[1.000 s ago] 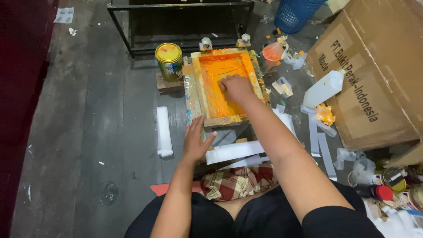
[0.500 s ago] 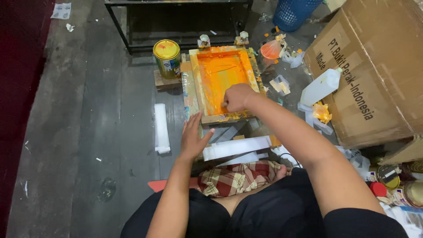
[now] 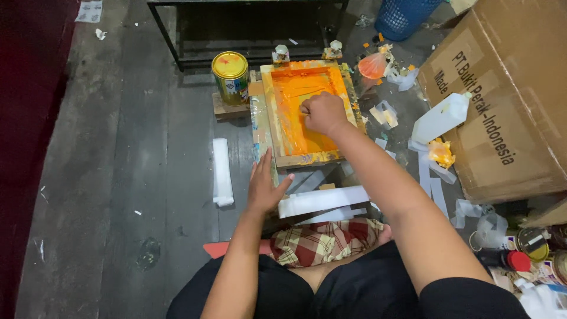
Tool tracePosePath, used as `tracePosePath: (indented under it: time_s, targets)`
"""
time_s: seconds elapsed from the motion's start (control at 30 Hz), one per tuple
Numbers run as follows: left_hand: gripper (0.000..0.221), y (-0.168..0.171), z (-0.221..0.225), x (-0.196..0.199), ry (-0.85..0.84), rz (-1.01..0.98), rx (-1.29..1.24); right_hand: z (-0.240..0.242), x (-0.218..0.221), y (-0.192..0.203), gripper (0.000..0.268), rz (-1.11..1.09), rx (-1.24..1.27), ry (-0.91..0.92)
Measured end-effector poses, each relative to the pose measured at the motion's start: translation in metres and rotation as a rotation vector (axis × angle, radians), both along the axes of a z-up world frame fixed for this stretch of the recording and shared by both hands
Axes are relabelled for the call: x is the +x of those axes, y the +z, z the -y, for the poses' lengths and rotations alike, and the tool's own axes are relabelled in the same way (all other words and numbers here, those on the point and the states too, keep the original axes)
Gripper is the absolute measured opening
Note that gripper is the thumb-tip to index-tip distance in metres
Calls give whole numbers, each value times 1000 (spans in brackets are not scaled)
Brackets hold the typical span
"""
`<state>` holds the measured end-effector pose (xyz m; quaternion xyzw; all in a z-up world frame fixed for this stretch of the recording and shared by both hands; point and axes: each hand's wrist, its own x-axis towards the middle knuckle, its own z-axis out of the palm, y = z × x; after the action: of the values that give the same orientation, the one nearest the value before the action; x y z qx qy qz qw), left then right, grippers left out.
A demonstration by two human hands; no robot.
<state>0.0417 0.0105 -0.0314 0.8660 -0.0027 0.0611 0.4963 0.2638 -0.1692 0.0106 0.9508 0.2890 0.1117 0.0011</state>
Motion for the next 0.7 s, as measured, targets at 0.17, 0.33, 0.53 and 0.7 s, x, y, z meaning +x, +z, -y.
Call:
tracePosePath:
  time_s: [0.17,0.33,0.53,0.7]
  targets:
    - [95,8,0,1,-10,-9,-14,-7,-15,2,58,-289,-34,-13]
    - [95,4,-1,1,-15,12,11,-3,-29,27,65,-382,-37,-13]
    - [93,8,1,0,-10,-6,-9,3,-55,62,53,-630,-122,70]
    - [93,6,3,-2,3,14,-11,10,-59,53,11,-588,-162,180]
